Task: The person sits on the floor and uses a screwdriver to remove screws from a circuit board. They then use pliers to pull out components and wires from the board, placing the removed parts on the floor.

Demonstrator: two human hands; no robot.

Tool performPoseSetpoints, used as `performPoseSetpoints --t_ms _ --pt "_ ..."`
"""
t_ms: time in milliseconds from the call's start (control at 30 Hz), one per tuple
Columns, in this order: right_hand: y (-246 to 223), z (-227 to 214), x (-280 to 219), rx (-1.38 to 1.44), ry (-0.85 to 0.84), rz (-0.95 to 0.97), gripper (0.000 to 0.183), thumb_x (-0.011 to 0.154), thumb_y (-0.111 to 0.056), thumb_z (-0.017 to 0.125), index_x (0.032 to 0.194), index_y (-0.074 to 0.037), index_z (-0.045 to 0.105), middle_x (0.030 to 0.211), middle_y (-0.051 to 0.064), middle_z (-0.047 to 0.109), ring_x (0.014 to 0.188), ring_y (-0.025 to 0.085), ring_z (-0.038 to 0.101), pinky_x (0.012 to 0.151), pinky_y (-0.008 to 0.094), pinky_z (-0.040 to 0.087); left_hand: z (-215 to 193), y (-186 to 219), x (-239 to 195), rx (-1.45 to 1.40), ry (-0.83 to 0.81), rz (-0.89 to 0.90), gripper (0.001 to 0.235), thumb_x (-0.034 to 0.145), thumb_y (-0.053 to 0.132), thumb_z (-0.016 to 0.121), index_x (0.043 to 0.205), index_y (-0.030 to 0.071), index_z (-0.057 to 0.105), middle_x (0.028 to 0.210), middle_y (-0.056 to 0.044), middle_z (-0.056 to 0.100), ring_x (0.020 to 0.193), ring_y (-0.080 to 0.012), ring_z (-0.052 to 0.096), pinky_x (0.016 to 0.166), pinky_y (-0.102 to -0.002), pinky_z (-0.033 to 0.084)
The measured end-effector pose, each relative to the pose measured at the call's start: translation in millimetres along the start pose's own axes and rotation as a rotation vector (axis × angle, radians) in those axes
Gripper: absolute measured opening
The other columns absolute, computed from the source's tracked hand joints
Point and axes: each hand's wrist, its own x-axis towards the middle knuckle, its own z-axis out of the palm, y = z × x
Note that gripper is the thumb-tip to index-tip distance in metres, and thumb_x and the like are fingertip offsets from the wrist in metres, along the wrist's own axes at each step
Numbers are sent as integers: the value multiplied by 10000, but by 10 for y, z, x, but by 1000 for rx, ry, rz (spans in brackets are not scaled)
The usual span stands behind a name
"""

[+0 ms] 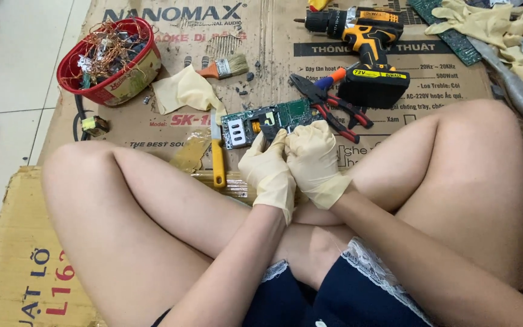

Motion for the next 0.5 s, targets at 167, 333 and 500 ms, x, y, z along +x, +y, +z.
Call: performPoseSetpoints --t_ms 167,333,500 --pt "37 76 -103 142 -26 236 175 776 -155 688 696 -181 534 674 -19 446 681 219 534 680 333 449 -122 268 -161 15 -78 82 490 668 401 909 1132 327 771 1027 0 774 1060 -185 717 956 -306 561" --pt "290 230 -246 148 -181 270 51 817 -248 689 859 -220 692 743 -1 594 734 275 611 707 383 508 -157 312 -102 53 -114 115 461 723 413 871 1155 290 767 1103 -7 773 1119 -193 704 993 -322 537" --pt "362 237 -244 194 -328 227 161 818 -198 623 660 -222 603 651 -28 537 672 258 592 642 375 473 -193 326 87 288 -262 250 374 816 420 796 1165 289 763 1143 -36 766 1177 -254 675 1013 -388 534"
